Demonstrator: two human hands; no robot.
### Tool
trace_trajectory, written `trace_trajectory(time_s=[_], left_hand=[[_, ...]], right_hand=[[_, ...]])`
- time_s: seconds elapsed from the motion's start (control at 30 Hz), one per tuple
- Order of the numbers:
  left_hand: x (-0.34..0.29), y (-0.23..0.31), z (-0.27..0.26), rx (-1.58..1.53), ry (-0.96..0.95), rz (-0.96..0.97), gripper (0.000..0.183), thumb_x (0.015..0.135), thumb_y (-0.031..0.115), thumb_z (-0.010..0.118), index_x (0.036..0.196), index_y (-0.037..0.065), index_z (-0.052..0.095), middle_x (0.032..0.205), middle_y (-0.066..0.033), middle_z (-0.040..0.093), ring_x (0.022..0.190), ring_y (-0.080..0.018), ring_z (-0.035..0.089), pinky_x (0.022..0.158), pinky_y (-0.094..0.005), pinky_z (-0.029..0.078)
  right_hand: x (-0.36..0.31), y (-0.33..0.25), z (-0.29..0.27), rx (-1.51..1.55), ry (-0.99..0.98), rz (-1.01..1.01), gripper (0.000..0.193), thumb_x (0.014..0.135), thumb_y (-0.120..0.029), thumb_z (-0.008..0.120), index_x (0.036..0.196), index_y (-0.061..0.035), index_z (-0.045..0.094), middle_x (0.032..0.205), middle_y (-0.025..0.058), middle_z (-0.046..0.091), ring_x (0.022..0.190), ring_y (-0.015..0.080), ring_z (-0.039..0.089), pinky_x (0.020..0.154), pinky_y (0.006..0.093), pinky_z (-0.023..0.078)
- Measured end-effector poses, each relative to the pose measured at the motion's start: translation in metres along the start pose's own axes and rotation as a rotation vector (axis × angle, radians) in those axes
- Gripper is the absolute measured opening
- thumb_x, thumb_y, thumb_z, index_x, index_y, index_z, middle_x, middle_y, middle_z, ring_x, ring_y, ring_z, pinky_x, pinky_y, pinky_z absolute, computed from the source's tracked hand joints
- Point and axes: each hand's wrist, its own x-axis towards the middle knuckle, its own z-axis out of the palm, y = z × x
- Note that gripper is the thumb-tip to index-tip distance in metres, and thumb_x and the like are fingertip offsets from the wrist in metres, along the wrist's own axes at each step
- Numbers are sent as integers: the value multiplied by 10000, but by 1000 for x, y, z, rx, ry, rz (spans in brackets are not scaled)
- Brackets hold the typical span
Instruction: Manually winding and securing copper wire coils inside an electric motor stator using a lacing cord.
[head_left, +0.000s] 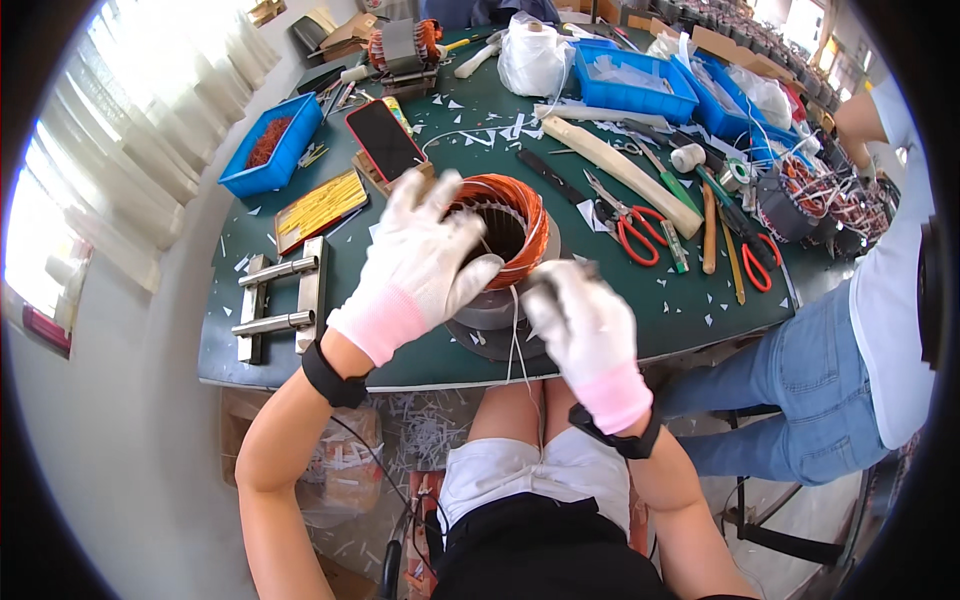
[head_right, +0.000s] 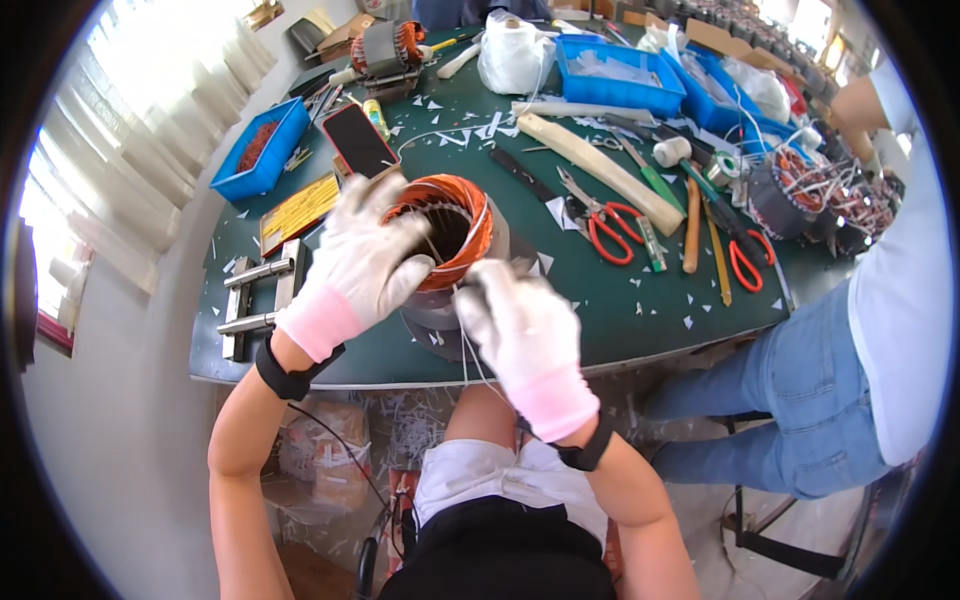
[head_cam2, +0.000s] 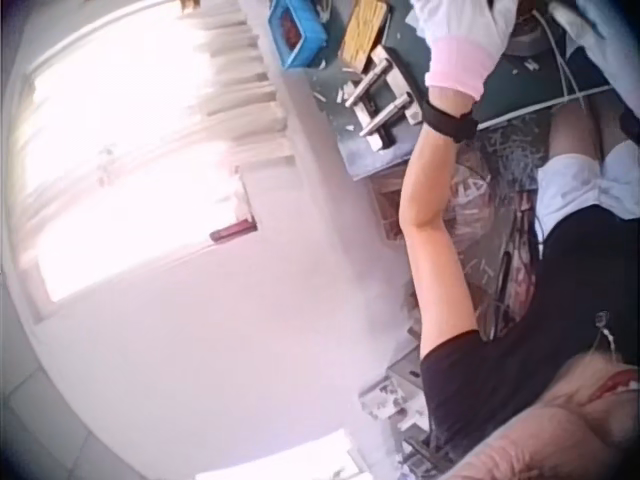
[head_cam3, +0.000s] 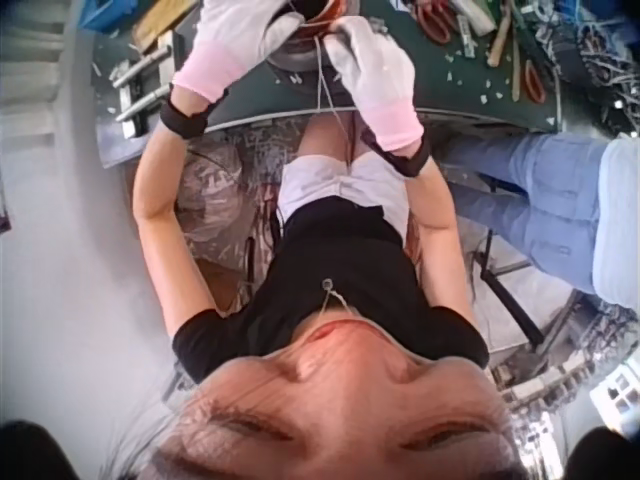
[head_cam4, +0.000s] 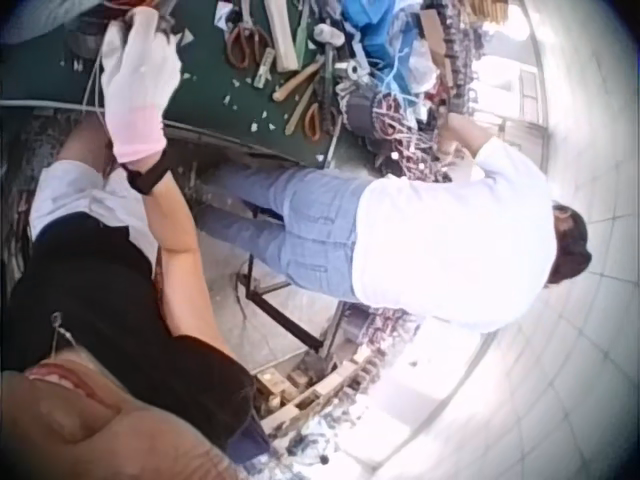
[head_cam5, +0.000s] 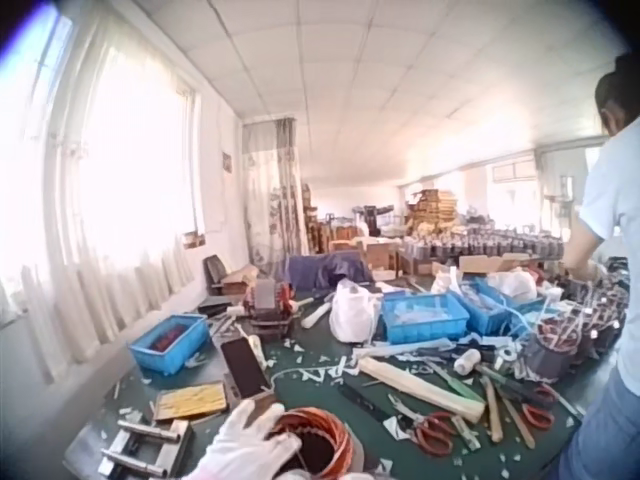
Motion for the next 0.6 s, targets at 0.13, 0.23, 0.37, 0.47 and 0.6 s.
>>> trace_trajectory(time_s=[0.13,0.23,0.37,0.47,0.6], left_hand=[[7,37,-13,183,376,3,627,821,396,597,1322,33,489,1356,-96,530,1352,-356,345,1121,-562,193],[1,47,22,-339,678,-66,589,804,232,609,1336,17,478,1356,-170,517,1229,-392,468,1024,-497,358],[-6,51,41,-90,214,-52,419,752,136,657,1170,126,633,961,-74,631,816,-275,596,804,-403,437],[-4,47,43,-115,279,-8,383,746,148,670,1126,199,668,897,-46,605,755,-234,561,740,-386,420],[-5,39,44,-162,379,27,359,685,103,709,1026,216,714,910,-22,598,837,-240,550,776,-388,423]], right_hand=[[40,-8,-25,460,163,-104,362,926,-61,501,1281,9,490,1142,218,572,1071,335,574,935,371,447],[30,-19,-34,709,-168,130,316,953,-38,462,1258,28,512,1114,161,593,1057,270,569,949,312,423],[-92,46,-84,188,-123,440,261,979,-176,464,1091,5,614,979,159,660,911,286,639,820,352,484],[-259,116,-173,-30,-186,1003,238,975,-190,483,977,15,602,825,103,585,710,202,536,677,330,445],[-399,128,-264,-682,-672,1025,206,960,-154,496,986,17,609,885,204,633,774,378,582,737,422,452]])
